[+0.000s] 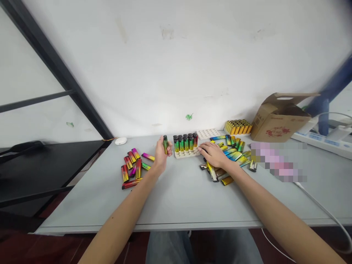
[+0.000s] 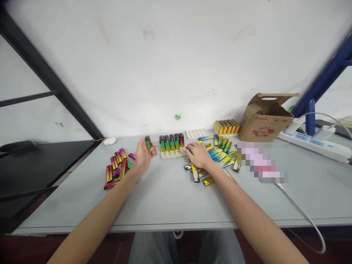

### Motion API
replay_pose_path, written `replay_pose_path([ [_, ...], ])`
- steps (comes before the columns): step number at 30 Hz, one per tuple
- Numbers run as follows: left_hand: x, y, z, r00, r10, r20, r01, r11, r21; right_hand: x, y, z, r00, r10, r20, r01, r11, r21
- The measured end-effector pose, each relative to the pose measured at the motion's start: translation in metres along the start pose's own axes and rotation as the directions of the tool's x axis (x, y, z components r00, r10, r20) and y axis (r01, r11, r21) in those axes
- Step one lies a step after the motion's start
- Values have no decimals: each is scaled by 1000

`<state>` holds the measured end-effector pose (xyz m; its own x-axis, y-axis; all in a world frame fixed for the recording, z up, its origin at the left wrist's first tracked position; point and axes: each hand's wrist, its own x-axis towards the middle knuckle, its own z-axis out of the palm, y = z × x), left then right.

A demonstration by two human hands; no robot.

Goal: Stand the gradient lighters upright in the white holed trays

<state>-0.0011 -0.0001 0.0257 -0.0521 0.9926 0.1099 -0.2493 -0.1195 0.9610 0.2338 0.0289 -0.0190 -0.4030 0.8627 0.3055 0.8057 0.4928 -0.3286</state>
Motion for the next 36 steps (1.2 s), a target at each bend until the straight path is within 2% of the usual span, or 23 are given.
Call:
replay_pose_path([
  [3, -5, 0, 7, 986, -134, 95, 141, 987, -75, 0, 0, 0, 1000, 9, 12, -9, 1000, -8],
  [5, -9, -2, 11, 973, -184, 138, 197, 977, -87, -1, 0, -1, 1000, 15, 15, -15, 1000, -12],
  [11, -18, -6, 19, 926, -269, 264, 302, 948, -96, -2, 2, -3, 1000, -23, 10, 23, 1000, -1],
  [14, -18, -3, 18, 912, -264, 313, 316, 940, -130, -2, 2, -3, 1000, -27, 9, 27, 1000, -7],
  [23, -19, -3, 22, 905, -270, 330, 329, 934, -139, 3, -1, 0, 1000, -8, 10, 8, 999, -43],
  [36, -17, -16, 27, 927, -271, 258, 293, 955, -49, 0, -3, -2, 999, -2, 32, 3, 999, -37],
])
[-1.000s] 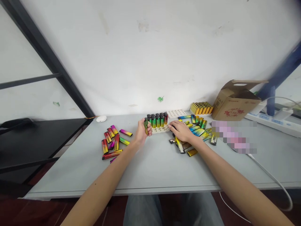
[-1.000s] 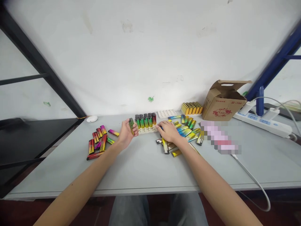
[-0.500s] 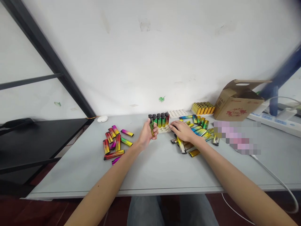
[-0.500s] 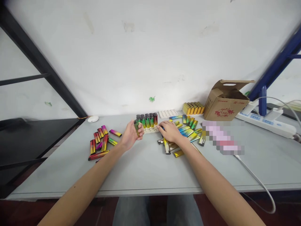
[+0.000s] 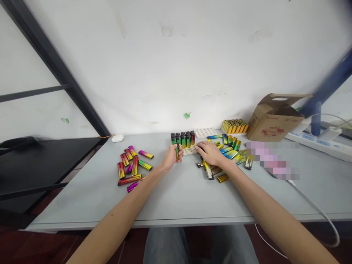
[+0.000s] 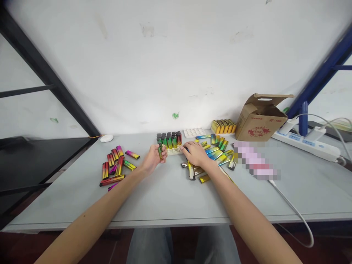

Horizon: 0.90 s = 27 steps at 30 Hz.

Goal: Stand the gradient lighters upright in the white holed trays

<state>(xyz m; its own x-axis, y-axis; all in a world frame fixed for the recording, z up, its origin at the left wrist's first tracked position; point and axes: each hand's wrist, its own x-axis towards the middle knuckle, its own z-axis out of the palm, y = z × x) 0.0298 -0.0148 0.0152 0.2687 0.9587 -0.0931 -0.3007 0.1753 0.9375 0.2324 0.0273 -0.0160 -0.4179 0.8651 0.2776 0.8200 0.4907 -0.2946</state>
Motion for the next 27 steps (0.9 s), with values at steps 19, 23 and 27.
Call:
replay_pose_path([
  [19, -1, -8, -8, 983, 7, 184, 16, 992, -123, 0, 3, 8, 998, 27, -59, -25, 999, 33],
  [23, -2, -9, -9, 985, 43, 169, -23, 993, -116, 0, 3, 10, 984, 60, -168, -47, 996, 81],
  [27, -3, -8, -7, 982, 58, 182, -45, 996, -75, -1, -6, -1, 950, 21, -313, 58, 969, 242],
])
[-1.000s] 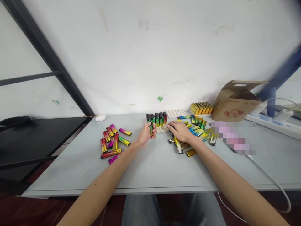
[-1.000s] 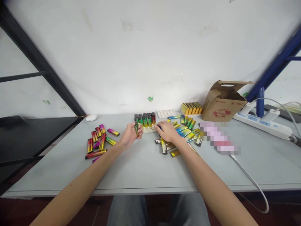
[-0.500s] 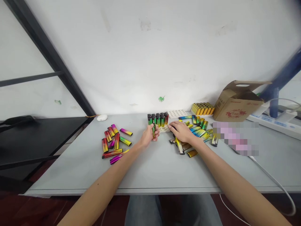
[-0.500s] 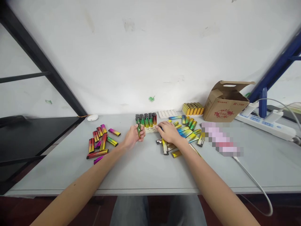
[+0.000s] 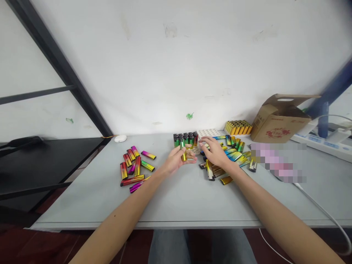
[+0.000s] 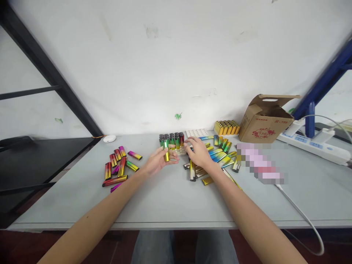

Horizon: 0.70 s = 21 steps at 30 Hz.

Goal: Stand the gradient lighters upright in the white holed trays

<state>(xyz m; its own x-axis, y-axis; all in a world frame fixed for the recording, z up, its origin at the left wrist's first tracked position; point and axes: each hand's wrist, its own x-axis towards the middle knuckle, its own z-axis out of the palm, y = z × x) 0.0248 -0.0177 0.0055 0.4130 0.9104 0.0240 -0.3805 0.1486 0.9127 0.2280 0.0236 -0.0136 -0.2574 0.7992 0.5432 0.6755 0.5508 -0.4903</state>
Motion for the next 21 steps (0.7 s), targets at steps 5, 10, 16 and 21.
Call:
replay_pose_path([
  [5, -4, 0, 0, 978, -62, 200, 40, 993, 111, 1, -24, -13, 998, 15, 59, -37, 919, 393],
  [10, -6, -2, -4, 953, -152, 260, 70, 952, 297, -1, -37, -14, 968, -59, 242, -98, 802, 589],
  [16, -7, 1, -2, 948, -190, 254, 102, 940, 324, 1, -42, -17, 947, 77, 313, -304, 542, 783],
  [21, -6, 10, -2, 992, -119, 36, 97, 925, 366, 10, -24, -24, 933, 353, 71, -231, 434, 871],
])
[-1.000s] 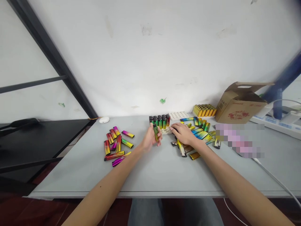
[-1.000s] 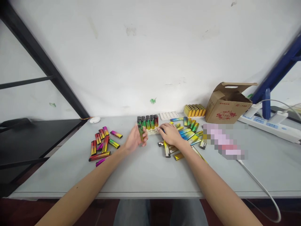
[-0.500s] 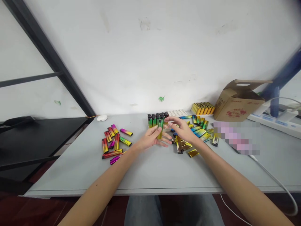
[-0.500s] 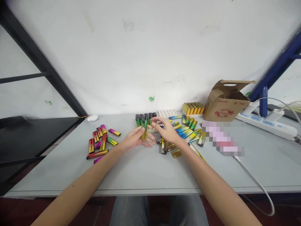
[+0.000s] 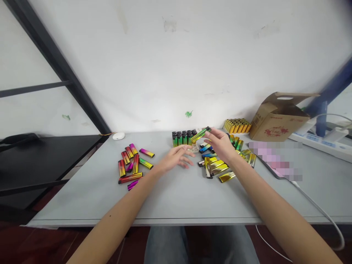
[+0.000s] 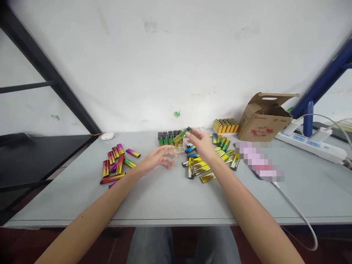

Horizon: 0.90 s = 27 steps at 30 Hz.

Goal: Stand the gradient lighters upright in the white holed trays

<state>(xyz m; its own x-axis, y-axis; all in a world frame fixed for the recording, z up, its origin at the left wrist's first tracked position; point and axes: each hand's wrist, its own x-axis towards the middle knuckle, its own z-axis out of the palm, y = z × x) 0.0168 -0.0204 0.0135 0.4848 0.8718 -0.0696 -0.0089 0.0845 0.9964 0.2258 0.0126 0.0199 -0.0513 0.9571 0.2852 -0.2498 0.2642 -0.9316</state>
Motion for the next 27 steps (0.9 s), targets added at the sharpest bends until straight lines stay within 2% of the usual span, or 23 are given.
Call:
replay_pose_path([
  [3, 3, 3, -9, 983, 52, -176, -54, 999, -4, 8, 7, -9, 996, -19, -92, 16, 999, -38],
  [6, 6, 3, -18, 911, 136, -388, -132, 991, 38, 13, 18, -12, 990, -37, -139, 15, 988, -154],
  [8, 7, 0, -21, 856, 223, -467, -152, 971, 185, 15, 26, -12, 991, -41, -126, 11, 973, -230],
  [9, 7, -1, -22, 838, 284, -466, -156, 943, 295, 15, 29, -12, 992, -40, -116, 9, 965, -263],
  [12, 6, -8, -20, 821, 467, -329, -200, 774, 601, 16, 36, -12, 995, -26, -95, -9, 935, -354],
  [14, 4, -13, -14, 825, 527, -203, -248, 661, 708, 16, 39, -12, 997, -11, -78, -21, 916, -401],
  [17, 3, -20, -5, 850, 525, -46, -296, 547, 783, 18, 41, -11, 1000, -9, -29, -5, 895, -446],
  [21, 3, -27, 0, 875, 469, 121, -326, 385, 864, 18, 41, -5, 995, -102, -24, 77, 870, -486],
  [24, 3, -29, -1, 885, 423, 194, -330, 279, 902, 17, 42, 0, 988, -140, -61, 91, 858, -505],
  [27, 4, -30, -3, 886, 411, 215, -338, 255, 906, 13, 45, 2, 977, -199, -75, 112, 780, -615],
])
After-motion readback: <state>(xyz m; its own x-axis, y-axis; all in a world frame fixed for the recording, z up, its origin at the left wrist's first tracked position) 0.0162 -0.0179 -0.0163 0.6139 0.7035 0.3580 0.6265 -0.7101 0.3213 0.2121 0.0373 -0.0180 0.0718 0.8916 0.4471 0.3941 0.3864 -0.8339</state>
